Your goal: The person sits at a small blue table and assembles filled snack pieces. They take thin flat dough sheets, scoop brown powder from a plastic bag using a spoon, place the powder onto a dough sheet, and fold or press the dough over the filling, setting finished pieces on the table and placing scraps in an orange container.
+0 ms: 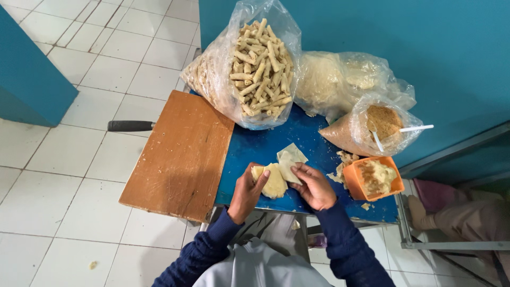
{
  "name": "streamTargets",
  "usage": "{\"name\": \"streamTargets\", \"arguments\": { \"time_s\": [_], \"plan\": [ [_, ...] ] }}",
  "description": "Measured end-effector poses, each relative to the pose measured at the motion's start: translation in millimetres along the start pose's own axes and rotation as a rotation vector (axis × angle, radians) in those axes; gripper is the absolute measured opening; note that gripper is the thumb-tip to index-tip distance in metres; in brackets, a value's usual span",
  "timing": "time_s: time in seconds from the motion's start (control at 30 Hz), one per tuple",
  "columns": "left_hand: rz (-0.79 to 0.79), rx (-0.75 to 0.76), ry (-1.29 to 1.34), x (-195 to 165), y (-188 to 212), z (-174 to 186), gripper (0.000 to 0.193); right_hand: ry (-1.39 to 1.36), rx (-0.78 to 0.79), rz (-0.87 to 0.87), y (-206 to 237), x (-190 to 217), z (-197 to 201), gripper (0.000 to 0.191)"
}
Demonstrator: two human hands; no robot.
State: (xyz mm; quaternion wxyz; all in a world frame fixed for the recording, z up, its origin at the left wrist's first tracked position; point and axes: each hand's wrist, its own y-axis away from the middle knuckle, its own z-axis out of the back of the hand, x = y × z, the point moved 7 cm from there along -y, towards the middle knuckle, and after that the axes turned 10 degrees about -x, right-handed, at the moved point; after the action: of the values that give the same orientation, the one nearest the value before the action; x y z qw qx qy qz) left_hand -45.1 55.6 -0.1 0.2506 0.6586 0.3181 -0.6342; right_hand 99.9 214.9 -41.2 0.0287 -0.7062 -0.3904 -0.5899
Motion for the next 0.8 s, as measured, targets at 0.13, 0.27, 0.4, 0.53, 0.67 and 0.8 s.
{"name": "streamTargets", "arguments": {
  "time_s": [0.13,0.27,0.4,0.53,0.67,0.8],
  "plan": [
    [0.013,0.000,0.056,-0.2,1.8,2.8,0.025,0.186,0.020,0.385,-13.0,46.9,9.1,0.012],
    [0.053,0.014,0.136,2.7,2.3,2.7,0.023,0.942,-0.424,0.807,-4.9,86.8,-1.0,0.013],
    [0.069,0.005,0.199,6.0,2.2,3.8,0.023,1.164,-0.318,1.198,24.5,82.1,-47.4,0.011],
    [0.051,0.003,0.239,8.7,2.1,5.7,0.024,1.179,-0.267,1.291,45.4,74.7,-56.7,0.010],
    [0.058,-0.015,0.232,11.8,1.8,7.1,0.027,1.209,-0.250,1.268,52.7,70.5,-55.4,0.014],
    [0.041,-0.019,0.228,7.6,1.6,8.8,0.031,1.212,-0.200,1.259,60.8,70.2,-60.0,0.019]
  ]
}}
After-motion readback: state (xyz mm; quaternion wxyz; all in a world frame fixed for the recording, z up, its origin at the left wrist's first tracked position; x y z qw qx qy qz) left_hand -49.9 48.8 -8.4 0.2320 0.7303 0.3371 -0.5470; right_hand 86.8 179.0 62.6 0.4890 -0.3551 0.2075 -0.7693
